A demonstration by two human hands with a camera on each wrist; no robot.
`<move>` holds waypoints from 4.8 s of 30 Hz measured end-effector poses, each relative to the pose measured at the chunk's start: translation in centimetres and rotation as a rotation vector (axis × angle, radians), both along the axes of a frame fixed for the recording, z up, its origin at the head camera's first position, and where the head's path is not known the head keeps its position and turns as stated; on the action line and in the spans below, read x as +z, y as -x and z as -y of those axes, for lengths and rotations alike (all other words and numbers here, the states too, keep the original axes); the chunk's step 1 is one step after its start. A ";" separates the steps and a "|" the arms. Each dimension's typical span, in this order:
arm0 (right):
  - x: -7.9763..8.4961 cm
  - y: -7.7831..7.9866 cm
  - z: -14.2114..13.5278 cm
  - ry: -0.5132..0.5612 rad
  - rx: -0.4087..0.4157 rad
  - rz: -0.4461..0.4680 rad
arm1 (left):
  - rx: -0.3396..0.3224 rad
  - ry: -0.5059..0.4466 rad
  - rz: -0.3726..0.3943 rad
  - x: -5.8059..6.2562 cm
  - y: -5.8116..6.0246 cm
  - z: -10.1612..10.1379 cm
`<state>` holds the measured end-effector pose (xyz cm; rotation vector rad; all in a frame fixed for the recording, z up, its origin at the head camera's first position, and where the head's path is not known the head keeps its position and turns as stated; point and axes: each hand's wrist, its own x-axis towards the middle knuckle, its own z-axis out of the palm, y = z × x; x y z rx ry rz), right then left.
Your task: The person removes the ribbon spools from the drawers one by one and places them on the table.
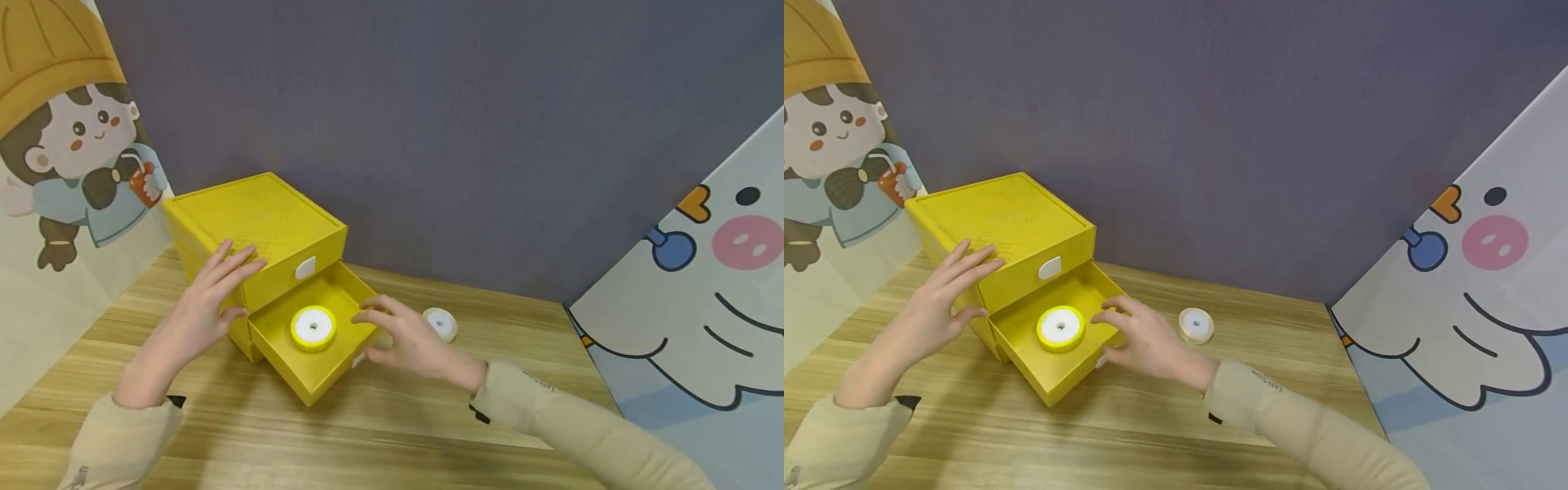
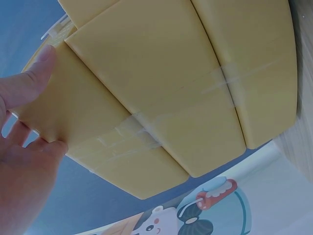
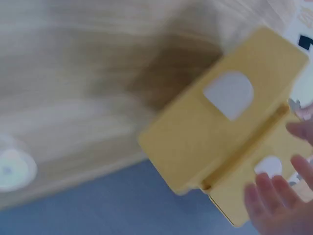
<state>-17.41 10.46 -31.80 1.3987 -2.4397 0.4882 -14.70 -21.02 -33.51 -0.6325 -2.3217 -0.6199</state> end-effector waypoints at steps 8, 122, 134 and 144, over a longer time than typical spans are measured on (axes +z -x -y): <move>4.3 2.2 2.6 -0.310 0.021 0.326 | 0.007 -0.008 0.006 0.0 -0.2 0.1; 9.1 8.5 -3.5 -0.722 -0.214 0.436 | -0.011 -0.027 0.012 0.2 -0.5 -0.2; 3.8 8.2 -7.7 -0.695 -0.258 0.549 | -0.010 -0.009 0.010 0.2 -0.4 -0.2; 0.4 8.1 -9.1 -0.680 -0.197 0.616 | -0.010 -0.008 0.016 0.1 -0.3 -0.2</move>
